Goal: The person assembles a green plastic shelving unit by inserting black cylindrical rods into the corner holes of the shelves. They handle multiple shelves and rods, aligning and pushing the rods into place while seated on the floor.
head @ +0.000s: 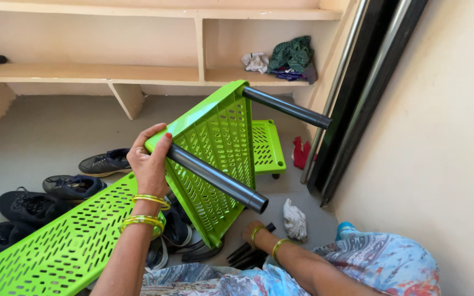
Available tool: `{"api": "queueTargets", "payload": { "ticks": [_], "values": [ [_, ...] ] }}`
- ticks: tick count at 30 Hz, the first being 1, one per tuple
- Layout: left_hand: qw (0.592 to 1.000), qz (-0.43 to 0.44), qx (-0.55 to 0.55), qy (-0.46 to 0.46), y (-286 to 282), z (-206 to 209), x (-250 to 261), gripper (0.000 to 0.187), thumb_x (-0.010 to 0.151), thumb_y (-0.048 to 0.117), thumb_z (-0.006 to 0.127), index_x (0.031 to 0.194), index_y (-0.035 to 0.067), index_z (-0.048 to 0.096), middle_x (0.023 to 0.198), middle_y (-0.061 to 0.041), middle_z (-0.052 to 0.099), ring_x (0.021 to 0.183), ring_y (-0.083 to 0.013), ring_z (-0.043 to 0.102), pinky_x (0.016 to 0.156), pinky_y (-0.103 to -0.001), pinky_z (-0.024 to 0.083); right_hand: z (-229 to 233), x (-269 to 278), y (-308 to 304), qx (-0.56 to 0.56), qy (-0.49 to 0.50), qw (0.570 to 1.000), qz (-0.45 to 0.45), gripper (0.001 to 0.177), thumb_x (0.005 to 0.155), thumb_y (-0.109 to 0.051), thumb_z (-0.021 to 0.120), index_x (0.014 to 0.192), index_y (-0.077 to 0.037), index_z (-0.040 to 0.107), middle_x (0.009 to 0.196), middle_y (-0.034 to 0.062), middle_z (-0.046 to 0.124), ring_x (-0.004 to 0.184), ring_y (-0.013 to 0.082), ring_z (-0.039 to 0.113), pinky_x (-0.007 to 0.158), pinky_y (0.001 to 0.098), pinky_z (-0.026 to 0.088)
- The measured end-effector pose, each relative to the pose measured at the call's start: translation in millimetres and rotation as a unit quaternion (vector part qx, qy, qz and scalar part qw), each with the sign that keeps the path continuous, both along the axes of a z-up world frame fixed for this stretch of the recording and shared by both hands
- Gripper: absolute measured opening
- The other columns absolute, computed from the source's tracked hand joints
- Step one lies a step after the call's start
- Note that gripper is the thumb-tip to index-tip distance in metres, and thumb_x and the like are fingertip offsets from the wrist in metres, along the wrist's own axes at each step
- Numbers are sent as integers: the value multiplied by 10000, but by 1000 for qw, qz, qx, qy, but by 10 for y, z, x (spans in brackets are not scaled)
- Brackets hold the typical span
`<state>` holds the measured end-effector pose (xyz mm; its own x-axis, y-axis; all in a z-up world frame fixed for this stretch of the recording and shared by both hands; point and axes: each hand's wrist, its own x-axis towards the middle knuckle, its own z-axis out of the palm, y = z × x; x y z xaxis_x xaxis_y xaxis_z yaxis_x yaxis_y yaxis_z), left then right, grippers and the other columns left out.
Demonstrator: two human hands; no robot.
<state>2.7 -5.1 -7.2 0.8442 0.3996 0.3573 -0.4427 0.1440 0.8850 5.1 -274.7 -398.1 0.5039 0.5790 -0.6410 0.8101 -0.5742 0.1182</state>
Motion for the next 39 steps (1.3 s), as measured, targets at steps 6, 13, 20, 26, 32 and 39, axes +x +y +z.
{"api": "queueTargets", "payload": {
  "ticks": [6,13,20,26,32,39],
  "values": [
    [1000,-10,19,-11,-27,-196,50,266,946,85,758,1193,-6,719,995,13,673,844,-38,574,747,-187,468,509,510,-582,68,15,970,-232,408,722,-290,826,1076,-93,783,1086,134,760,1003,306,731,837,443,588],
    [999,15,23,-25,91,-245,170,251,960,118,757,1183,7,728,987,14,669,848,-41,582,758,-187,476,1471,742,-1278,320,242,770,-496,312,797,-119,745,1088,-7,729,840,137,741,686,227,713,590,358,575],
    [997,59,17,-36,169,-335,204,257,949,135,784,1168,8,740,1008,12,675,888,-53,589,806,-203,479,1819,682,-1335,526,289,671,-436,497,792,-72,805,1267,-33,662,1129,54,733,961,163,688,799,342,548],
    [998,62,9,-32,203,-386,210,260,944,137,780,1168,11,740,1012,10,682,888,-53,603,800,-200,494,2044,588,-1099,539,341,645,-421,559,833,-61,770,1349,-52,559,1209,38,703,1058,155,662,851,348,556],
    [997,67,-14,-21,289,-402,291,254,946,135,774,1165,15,733,979,14,678,836,-51,591,731,-195,484,2177,649,-943,568,418,601,-376,551,838,-63,764,1353,-47,569,1199,84,734,1057,159,680,844,317,546],
    [994,58,-84,-36,326,-477,372,257,950,125,791,1160,-3,715,950,-9,687,786,-60,616,687,-204,510,1680,925,-904,635,296,603,-381,441,783,-19,723,1203,-30,588,960,90,698,821,184,703,732,315,573]
  ]
}}
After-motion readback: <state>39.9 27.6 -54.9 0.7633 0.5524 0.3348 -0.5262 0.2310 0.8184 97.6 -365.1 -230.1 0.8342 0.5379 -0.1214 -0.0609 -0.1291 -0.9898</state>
